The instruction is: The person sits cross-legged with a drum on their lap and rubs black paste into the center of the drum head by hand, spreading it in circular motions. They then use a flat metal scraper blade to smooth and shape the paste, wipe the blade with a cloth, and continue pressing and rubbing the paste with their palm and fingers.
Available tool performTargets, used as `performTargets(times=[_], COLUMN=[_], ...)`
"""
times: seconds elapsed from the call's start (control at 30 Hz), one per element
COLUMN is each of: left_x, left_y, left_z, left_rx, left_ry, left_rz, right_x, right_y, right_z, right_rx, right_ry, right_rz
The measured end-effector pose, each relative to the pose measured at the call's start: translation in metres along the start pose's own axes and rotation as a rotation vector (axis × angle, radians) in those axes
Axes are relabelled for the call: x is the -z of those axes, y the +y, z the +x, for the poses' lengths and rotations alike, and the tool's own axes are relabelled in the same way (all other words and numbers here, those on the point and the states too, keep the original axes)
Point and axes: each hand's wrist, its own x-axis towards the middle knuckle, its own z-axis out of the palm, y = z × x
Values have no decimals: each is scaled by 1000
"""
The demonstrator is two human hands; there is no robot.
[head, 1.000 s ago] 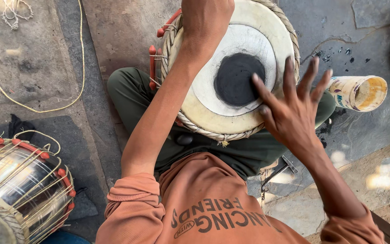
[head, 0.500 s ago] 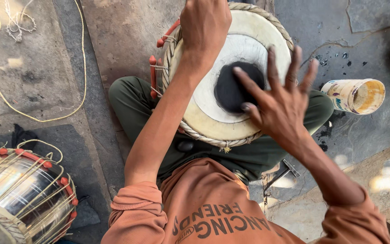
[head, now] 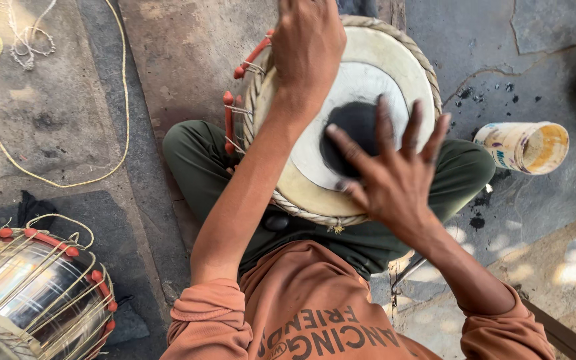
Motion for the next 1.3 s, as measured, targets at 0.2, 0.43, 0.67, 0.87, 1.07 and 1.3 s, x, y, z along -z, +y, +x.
performTargets(times=[0.2,0.43,0.67,0.87,1.07,1.3], left_x=[9,5,5,5,8,13], left_y=[4,3,0,2,4,7], left_z=[-1,-2,-3,-2,0,5], left_rx=[19,36,11,19,7,29], left_ry=[-21,-102,-79,-33,-49,-72], left_rz=[-2,34,-3,-16,59,40], right_x=[8,11,9,13,15,17], right_y=[7,-29,-1,-21,-35,-6], right_z=[-28,-45,2,-49,-23,-2], right_rx=[-345,-172,-252,-410,-195,-421], right_ry=[-144,-132,-77,-100,-100,-103], right_rz=[139,263,170,206,221,253])
